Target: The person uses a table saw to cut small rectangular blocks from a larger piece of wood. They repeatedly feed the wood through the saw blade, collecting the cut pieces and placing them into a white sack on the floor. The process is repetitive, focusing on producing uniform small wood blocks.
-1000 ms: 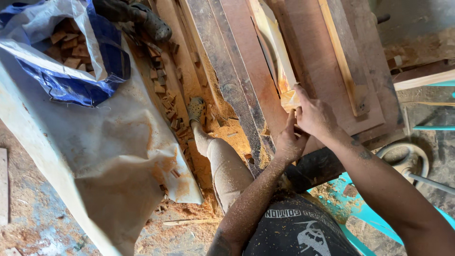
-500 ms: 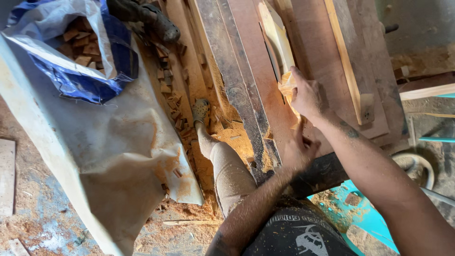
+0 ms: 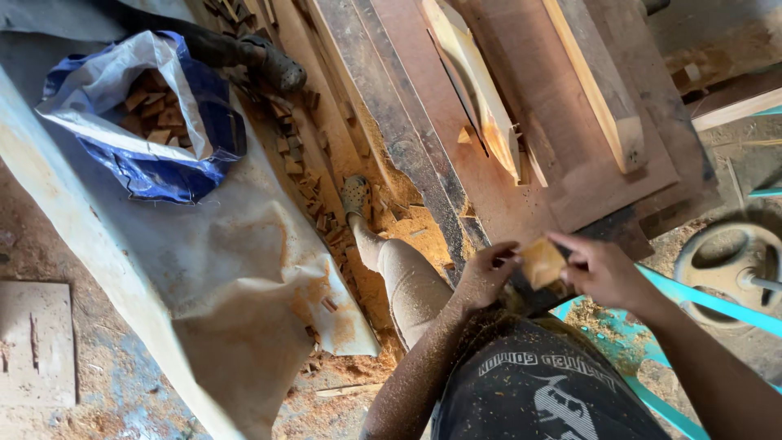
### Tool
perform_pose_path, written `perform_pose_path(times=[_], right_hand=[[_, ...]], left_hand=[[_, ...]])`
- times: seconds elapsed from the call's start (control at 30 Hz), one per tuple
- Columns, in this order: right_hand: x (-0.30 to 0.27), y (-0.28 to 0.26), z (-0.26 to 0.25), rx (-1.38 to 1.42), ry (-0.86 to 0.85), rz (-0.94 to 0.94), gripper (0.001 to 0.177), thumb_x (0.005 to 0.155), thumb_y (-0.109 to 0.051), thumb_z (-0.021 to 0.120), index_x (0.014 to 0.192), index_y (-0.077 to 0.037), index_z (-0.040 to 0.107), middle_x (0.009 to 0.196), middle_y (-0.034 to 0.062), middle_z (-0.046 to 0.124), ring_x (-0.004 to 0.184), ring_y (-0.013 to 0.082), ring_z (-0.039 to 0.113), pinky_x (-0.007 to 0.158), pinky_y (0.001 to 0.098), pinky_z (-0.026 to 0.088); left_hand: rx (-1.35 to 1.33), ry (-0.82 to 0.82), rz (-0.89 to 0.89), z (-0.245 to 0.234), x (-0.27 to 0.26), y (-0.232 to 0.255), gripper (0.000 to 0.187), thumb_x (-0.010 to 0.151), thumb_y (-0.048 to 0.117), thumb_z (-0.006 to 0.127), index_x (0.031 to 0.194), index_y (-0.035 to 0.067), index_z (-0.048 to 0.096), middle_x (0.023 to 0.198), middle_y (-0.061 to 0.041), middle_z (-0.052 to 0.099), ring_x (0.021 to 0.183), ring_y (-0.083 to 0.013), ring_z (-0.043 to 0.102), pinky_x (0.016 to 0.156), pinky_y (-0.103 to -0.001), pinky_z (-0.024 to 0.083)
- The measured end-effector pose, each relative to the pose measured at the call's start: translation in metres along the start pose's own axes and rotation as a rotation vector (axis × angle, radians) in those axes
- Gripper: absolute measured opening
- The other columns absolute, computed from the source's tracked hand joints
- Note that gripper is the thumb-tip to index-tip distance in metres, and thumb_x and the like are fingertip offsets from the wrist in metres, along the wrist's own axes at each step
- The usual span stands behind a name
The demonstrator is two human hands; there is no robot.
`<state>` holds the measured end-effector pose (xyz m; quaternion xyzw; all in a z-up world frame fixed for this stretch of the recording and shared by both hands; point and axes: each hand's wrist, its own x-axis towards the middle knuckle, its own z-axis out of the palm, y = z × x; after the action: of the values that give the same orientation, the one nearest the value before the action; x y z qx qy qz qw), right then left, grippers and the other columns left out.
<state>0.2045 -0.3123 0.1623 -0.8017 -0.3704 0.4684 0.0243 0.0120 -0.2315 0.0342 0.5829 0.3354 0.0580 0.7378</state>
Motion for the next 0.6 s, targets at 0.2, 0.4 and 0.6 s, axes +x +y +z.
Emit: perform_pose_path(times=[0.2,0.4,0.6], right_hand=[[-0.02,-0.008,0.032,0.341,0.085,-0.139,0.083,0.088,-0.021,0.069,0.161,-0.02,0.032,0.09,0.0134,0.077,0.066,0.0163,0.069,0.059,0.0312,0.061],[-0.036,0.025,0.079,0.27,0.251,-0.087,0.068,0.084,-0.032,0.074,0.148,-0.021,0.053,0.107,0.0104,0.078,0.077,0.0187,0.074,0.07,0.0363,0.062],[-0.048,0.052,0.107,0.177,0.237,0.025,0.055,0.086,-0.034,0.077,0.138,-0.02,0.064,0.095,0.0037,0.08,0.076,0.0153,0.075,0.071,0.0342,0.061]], left_hand=[[-0.194,0.057,-0.075,-0.056,0.014,-0.007,0.033,0.105,0.027,0.063,0.119,-0.003,0.069,0.097,-0.017,0.076,0.072,-0.0194,0.069,0.068,-0.035,0.061],[-0.536,0.598,0.001,-0.132,0.132,0.017,0.031,0.096,0.016,0.068,0.114,-0.009,0.07,0.102,-0.024,0.075,0.085,-0.0293,0.078,0.077,-0.043,0.07],[-0.076,0.292,-0.251,-0.135,0.138,0.045,0.032,0.094,0.02,0.072,0.113,-0.006,0.073,0.099,-0.022,0.077,0.074,-0.0243,0.079,0.07,-0.036,0.07]])
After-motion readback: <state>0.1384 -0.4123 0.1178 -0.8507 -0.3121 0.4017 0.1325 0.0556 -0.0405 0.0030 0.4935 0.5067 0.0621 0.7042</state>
